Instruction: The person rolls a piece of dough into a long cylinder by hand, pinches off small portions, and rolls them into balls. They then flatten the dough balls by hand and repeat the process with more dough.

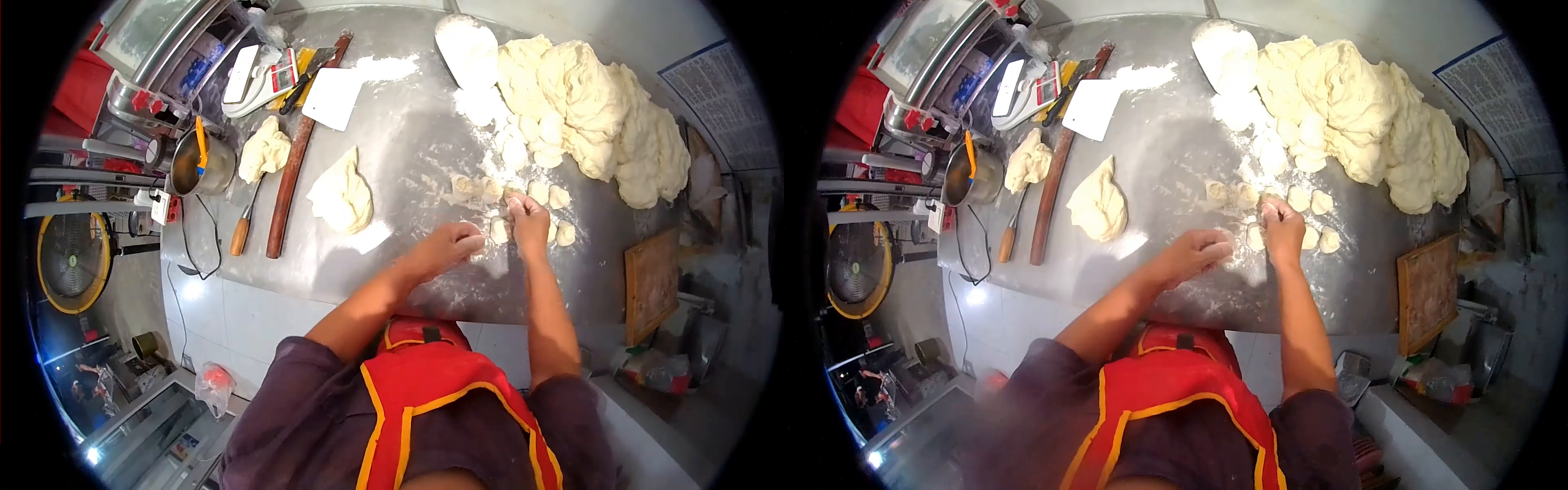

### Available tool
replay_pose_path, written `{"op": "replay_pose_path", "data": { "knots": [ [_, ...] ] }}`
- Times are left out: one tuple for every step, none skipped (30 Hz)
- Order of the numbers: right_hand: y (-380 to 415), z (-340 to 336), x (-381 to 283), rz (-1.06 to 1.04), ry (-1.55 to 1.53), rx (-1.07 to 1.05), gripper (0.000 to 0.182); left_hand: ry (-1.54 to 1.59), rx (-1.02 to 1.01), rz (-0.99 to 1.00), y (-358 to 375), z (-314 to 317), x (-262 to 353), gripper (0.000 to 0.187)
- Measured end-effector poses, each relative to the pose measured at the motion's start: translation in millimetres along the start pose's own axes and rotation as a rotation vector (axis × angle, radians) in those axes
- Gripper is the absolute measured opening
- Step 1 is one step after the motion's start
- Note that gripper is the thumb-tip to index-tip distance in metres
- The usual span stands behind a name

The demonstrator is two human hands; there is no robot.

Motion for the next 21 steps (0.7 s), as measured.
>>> {"op": "replay_pose_path", "data": {
  "knots": [
    [-2.2,5.3,-7.3,-0.077,0.014,-0.001,0.017,0.023,0.082,-0.026,1.7,-6.2,-2.2,0.025],
    [-1.8,9.7,-13.2,-0.151,0.029,0.001,0.016,0.046,0.16,-0.053,3.7,-11.4,-5.1,0.026],
    [-2.0,12.7,-22.3,-0.227,0.044,0.006,0.015,0.068,0.236,-0.078,4.5,-16.4,-6.9,0.026],
    [-6.1,15.5,-26.7,-0.337,0.153,0.028,0.014,0.092,0.244,-0.088,5.3,-18.3,-7.0,0.026],
    [-10.8,20.5,-26.9,-0.447,0.263,0.049,0.013,0.116,0.253,-0.098,6.5,-21.1,-6.6,0.026],
    [-15.0,27.1,-24.4,-0.556,0.37,0.069,0.013,0.138,0.262,-0.108,6.6,-23.8,-6.1,0.026],
    [-12.6,34.4,-26.0,-0.736,0.353,0.108,0.01,0.196,0.309,-0.103,4.2,-27.6,-8.4,0.026],
    [-15.8,38.3,-17.2,-0.725,0.393,0.094,0.01,0.255,0.358,-0.1,1.2,-31.0,-14.6,0.027],
    [-13.8,42.4,-17.2,-0.714,0.434,0.081,0.01,0.315,0.408,-0.097,-0.4,-35.4,-19.8,0.028],
    [-12.7,46.0,-18.1,-0.705,0.476,0.067,0.009,0.372,0.408,-0.128,-3.6,-38.7,-25.5,0.027],
    [-13.6,48.8,-17.0,-0.746,0.544,0.03,0.012,0.43,0.408,-0.158,-7.0,-42.0,-30.9,0.025],
    [-10.1,47.8,-20.2,-0.729,0.579,0.016,0.014,0.489,0.406,-0.188,-8.3,-43.9,-36.2,0.024],
    [-3.2,44.5,-30.6,-0.715,0.612,0.004,0.016,0.525,0.38,-0.193,-9.2,-45.1,-39.4,0.025],
    [3.6,42.5,-43.0,-0.705,0.645,-0.009,0.018,0.563,0.355,-0.194,-11.1,-47.9,-41.3,0.026],
    [18.1,42.6,-57.4,-0.762,0.665,-0.011,0.027,0.603,0.332,-0.198,-11.2,-48.8,-42.7,0.027],
    [34.2,45.4,-65.5,-0.622,0.533,-0.175,0.027,0.662,0.334,-0.195,-9.2,-47.7,-42.0,0.023],
    [52.8,48.5,-74.4,-0.473,0.399,-0.328,0.027,0.717,0.332,-0.193,-8.1,-45.7,-38.5,0.02],
    [65.0,52.6,-75.5,-0.324,0.26,-0.469,0.027,0.768,0.326,-0.187,-8.9,-45.1,-35.3,0.016],
    [65.9,54.7,-66.8,-0.288,0.173,-0.475,0.026,0.769,0.264,-0.178,-11.7,-43.3,-35.5,0.015],
    [64.3,60.0,-50.5,-0.251,0.085,-0.483,0.025,0.769,0.203,-0.169,-14.5,-42.3,-38.4,0.015],
    [67.1,64.5,-49.2,-0.214,-0.002,-0.493,0.025,0.769,0.146,-0.159,-14.5,-41.4,-37.2,0.014]
  ]
}}
Point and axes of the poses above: each hand's wrist, its own y-axis away from the middle knuckle, its own z-axis out of the palm, x = y × z, the point moved 6 cm from there along -y, towards the middle knuckle, and after that the axes turned 9 degrees about x, right-handed, at the moved point
